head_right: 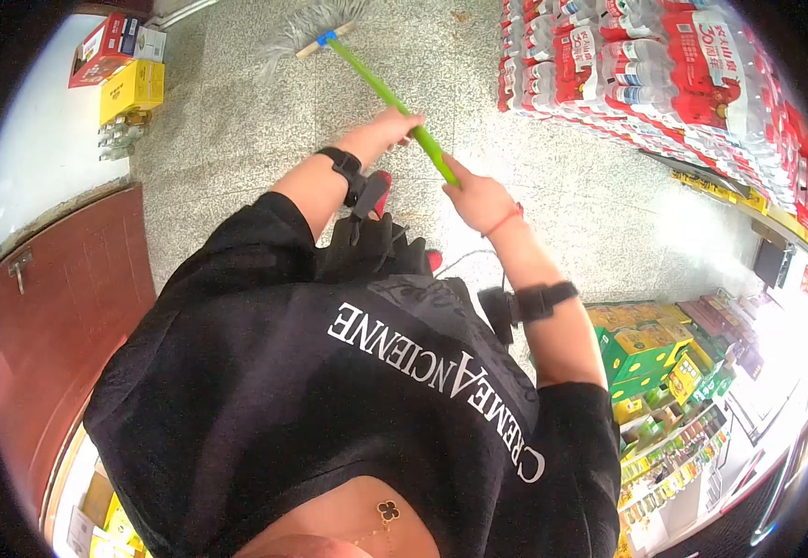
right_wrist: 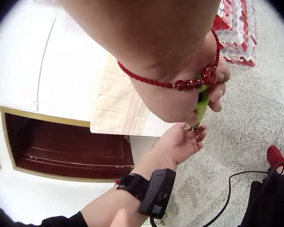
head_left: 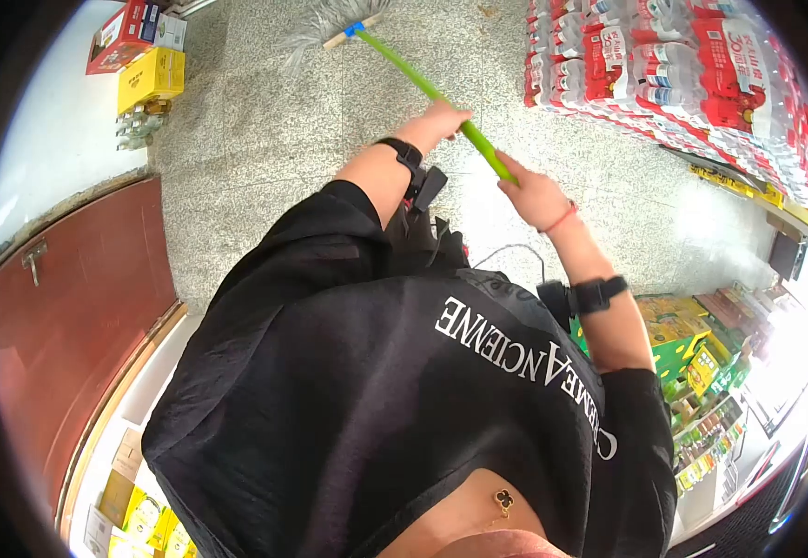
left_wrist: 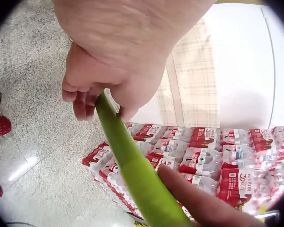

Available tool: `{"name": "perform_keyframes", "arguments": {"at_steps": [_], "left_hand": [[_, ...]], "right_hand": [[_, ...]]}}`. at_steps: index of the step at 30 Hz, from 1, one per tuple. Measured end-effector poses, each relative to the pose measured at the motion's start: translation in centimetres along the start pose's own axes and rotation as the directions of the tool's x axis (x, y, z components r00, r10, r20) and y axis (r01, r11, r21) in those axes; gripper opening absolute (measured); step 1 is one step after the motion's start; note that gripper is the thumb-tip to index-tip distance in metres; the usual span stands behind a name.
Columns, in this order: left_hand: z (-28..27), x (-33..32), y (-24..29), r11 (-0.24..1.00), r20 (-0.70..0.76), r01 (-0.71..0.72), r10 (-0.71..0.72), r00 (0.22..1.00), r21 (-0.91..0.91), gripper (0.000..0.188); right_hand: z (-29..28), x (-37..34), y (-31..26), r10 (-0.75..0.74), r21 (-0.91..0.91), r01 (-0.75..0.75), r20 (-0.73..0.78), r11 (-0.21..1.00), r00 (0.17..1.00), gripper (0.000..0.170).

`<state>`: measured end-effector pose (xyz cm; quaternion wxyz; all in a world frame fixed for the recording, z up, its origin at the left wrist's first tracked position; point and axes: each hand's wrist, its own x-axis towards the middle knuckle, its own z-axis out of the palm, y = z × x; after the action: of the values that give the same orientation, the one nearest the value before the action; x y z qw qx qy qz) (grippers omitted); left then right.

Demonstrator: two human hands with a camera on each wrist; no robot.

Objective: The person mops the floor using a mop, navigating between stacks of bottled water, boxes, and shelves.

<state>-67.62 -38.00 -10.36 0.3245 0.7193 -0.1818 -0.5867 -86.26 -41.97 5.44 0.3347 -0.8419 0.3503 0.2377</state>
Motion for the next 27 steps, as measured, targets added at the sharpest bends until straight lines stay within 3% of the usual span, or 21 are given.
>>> {"name": "perform_keyframes", "arguments": {"at_steps": [3, 6, 8, 12, 16, 18, 20, 21, 25, 27], "left_hand": [[3.7, -1.5, -2.9, 0.999, 0.023, 0.009, -0.008, 1.000, -0.051, 0.045], [7.6, -4.7, -3.4, 0.997, 0.205, 0.017, -0.032, 0.978, 0.073, 0.043], [11.1, -6.9, -3.7, 0.982, 0.294, -0.001, -0.056, 0.954, 0.189, 0.042], [18.7, -9.2, -6.5, 0.940, 0.489, 0.004, -0.180, 0.854, 0.340, 0.049], [26.0, -12.8, -7.6, 0.850, 0.614, -0.062, -0.325, 0.719, 0.523, 0.058], [29.0, -14.3, -8.4, 0.833, 0.623, -0.068, -0.354, 0.697, 0.549, 0.057], [31.8, -15.1, -9.0, 0.843, 0.669, -0.040, -0.396, 0.629, 0.536, 0.054], [32.9, -15.4, -9.2, 0.842, 0.668, -0.028, -0.407, 0.622, 0.539, 0.053], [35.0, -15.2, -9.1, 0.849, 0.675, 0.003, -0.422, 0.606, 0.528, 0.054], [35.0, -14.5, -8.6, 0.857, 0.678, 0.009, -0.414, 0.607, 0.515, 0.054]], "right_hand": [[1.1, -5.7, 1.5, 0.047, 0.056, -0.047, 0.002, 0.997, 0.999, 0.049], [3.4, -11.8, 4.6, 0.025, 0.070, -0.023, -0.036, 0.997, 0.999, 0.049], [4.3, -16.2, 5.7, 0.081, 0.025, -0.081, 0.026, 0.996, 0.996, 0.049], [7.3, -24.9, 10.5, 0.040, 0.049, -0.039, -0.025, 0.998, 0.999, 0.049], [10.6, -33.0, 13.6, 0.144, 0.211, -0.138, -0.011, 0.968, 0.990, 0.049], [11.8, -36.3, 14.2, 0.191, 0.276, -0.178, -0.020, 0.944, 0.981, 0.048], [12.6, -38.9, 14.7, 0.298, 0.332, -0.282, 0.003, 0.900, 0.955, 0.049], [13.5, -39.8, 15.5, 0.259, 0.366, -0.220, -0.062, 0.904, 0.964, 0.049], [14.1, -41.0, 16.9, 0.314, 0.398, -0.264, -0.065, 0.879, 0.947, 0.048], [14.1, -40.4, 17.5, 0.270, 0.378, -0.201, -0.137, 0.903, 0.953, 0.047]]}}
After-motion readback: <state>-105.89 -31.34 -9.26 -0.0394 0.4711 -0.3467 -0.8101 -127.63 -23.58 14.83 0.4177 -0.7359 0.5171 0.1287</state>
